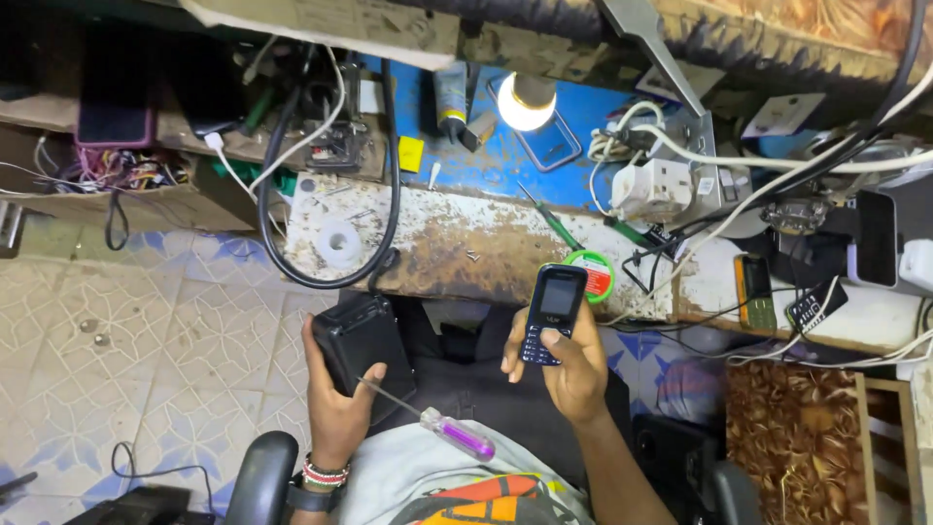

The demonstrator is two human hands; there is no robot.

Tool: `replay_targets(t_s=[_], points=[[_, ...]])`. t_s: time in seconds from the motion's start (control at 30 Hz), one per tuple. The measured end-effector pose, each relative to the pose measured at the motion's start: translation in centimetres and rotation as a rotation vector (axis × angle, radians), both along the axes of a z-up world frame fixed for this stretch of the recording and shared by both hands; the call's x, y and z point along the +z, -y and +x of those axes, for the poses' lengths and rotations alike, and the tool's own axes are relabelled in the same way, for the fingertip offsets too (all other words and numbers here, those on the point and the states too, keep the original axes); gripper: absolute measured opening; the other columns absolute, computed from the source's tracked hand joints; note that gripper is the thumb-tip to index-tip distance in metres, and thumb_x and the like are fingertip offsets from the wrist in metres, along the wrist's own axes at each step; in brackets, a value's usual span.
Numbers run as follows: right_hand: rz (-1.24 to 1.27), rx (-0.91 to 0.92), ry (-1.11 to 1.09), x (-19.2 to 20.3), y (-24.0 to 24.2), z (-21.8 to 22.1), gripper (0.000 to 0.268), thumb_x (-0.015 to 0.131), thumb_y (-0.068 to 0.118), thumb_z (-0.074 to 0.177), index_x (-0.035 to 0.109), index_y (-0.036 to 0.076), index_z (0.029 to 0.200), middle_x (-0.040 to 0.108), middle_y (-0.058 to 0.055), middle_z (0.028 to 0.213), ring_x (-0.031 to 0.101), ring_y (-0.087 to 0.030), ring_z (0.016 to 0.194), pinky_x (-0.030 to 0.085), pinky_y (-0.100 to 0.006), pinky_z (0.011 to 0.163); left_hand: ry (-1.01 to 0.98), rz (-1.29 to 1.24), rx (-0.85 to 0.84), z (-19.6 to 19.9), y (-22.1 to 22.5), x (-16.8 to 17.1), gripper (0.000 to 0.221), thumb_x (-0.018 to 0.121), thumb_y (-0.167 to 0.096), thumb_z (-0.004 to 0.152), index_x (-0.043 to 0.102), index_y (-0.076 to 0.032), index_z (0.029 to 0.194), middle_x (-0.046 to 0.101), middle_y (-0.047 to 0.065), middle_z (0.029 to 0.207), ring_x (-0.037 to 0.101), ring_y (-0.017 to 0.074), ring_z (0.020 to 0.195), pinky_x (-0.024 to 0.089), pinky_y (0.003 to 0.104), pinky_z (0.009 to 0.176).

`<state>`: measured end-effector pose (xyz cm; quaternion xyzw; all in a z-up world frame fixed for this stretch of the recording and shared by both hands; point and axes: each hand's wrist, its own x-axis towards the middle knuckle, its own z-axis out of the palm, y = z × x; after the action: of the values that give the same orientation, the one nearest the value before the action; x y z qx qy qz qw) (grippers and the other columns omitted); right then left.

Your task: Reassembling the plastic casing of handheld electronic devices and securing them with screws using a screwdriver.

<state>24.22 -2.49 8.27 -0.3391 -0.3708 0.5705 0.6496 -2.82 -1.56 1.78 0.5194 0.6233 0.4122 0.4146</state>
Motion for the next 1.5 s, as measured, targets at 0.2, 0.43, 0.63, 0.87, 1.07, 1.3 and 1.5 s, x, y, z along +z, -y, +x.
replay_targets(t_s=[0.2,0.43,0.63,0.87,1.07,1.3,1.5], points=[[-0.052,0.057,-0.012,0.3,-0.8,-0.1,0.044,0.051,0.023,0.103,0.034,-0.004,0.134,0.062,-0.026,0.092,0.066,-0.035,0.063,0.057,-0.038,0.048,0.013,-0.027,0.019,0.0,0.3,0.2,0.107,0.069,-0.044,0.082,0.010,-0.006,0.163,0.033,0.018,0.164,0.036,0.0273,0.150,0.031,0.037,0.120],[-0.045,0.055,-0.012,-0.1,-0.7,0.5,0.046,0.051,0.028,0.104,0.037,-0.007,0.130,0.064,-0.030,0.096,0.069,-0.037,0.064,0.060,-0.039,0.050,-0.038,-0.031,-0.019,0.1,0.0,0.4,0.107,0.067,-0.048,0.083,0.009,-0.007,0.163,0.028,0.018,0.167,0.037,0.0306,0.150,0.035,0.040,0.118],[-0.059,0.031,0.000,-0.8,-0.7,1.0,0.048,0.049,0.026,0.105,0.034,-0.006,0.137,0.064,-0.032,0.098,0.070,-0.038,0.065,0.061,-0.040,0.052,-0.027,-0.001,-0.027,0.1,-0.1,0.5,0.105,0.068,-0.043,0.084,0.008,-0.005,0.162,0.021,0.018,0.170,0.028,0.0296,0.155,0.028,0.040,0.123],[-0.065,0.015,0.000,-0.7,-0.5,0.9,0.048,0.048,0.024,0.104,0.035,-0.007,0.138,0.064,-0.032,0.096,0.069,-0.040,0.064,0.061,-0.041,0.051,-0.032,-0.005,-0.016,0.1,0.1,0.4,0.104,0.069,-0.039,0.086,0.007,-0.007,0.163,0.024,0.018,0.169,0.032,0.0291,0.153,0.031,0.040,0.121],[-0.069,0.009,0.018,-0.4,-0.4,0.8,0.045,0.047,0.023,0.104,0.036,-0.008,0.135,0.064,-0.032,0.094,0.069,-0.039,0.063,0.061,-0.040,0.051,-0.014,-0.022,-0.011,0.1,0.0,0.8,0.103,0.068,-0.040,0.086,0.007,-0.007,0.163,0.028,0.017,0.167,0.037,0.0287,0.150,0.035,0.039,0.118],[-0.156,-0.067,0.088,-0.8,-0.1,1.1,0.051,0.049,0.028,0.102,0.036,-0.003,0.140,0.067,-0.027,0.087,0.067,-0.032,0.055,0.054,-0.034,0.047,0.001,-0.028,0.016,0.2,0.0,0.9,0.101,0.068,-0.039,0.086,0.011,-0.007,0.163,0.038,0.017,0.162,0.043,0.0272,0.145,0.037,0.038,0.116],[-0.476,-0.452,0.855,-0.3,-0.9,5.0,0.046,0.048,0.037,0.097,0.052,0.010,0.135,0.067,-0.008,0.099,0.064,-0.017,0.063,0.056,-0.028,0.042,0.024,0.015,0.016,0.0,-0.2,0.3,0.104,0.067,-0.048,0.085,0.012,-0.005,0.162,0.036,0.019,0.162,0.040,0.0275,0.147,0.034,0.038,0.120]])
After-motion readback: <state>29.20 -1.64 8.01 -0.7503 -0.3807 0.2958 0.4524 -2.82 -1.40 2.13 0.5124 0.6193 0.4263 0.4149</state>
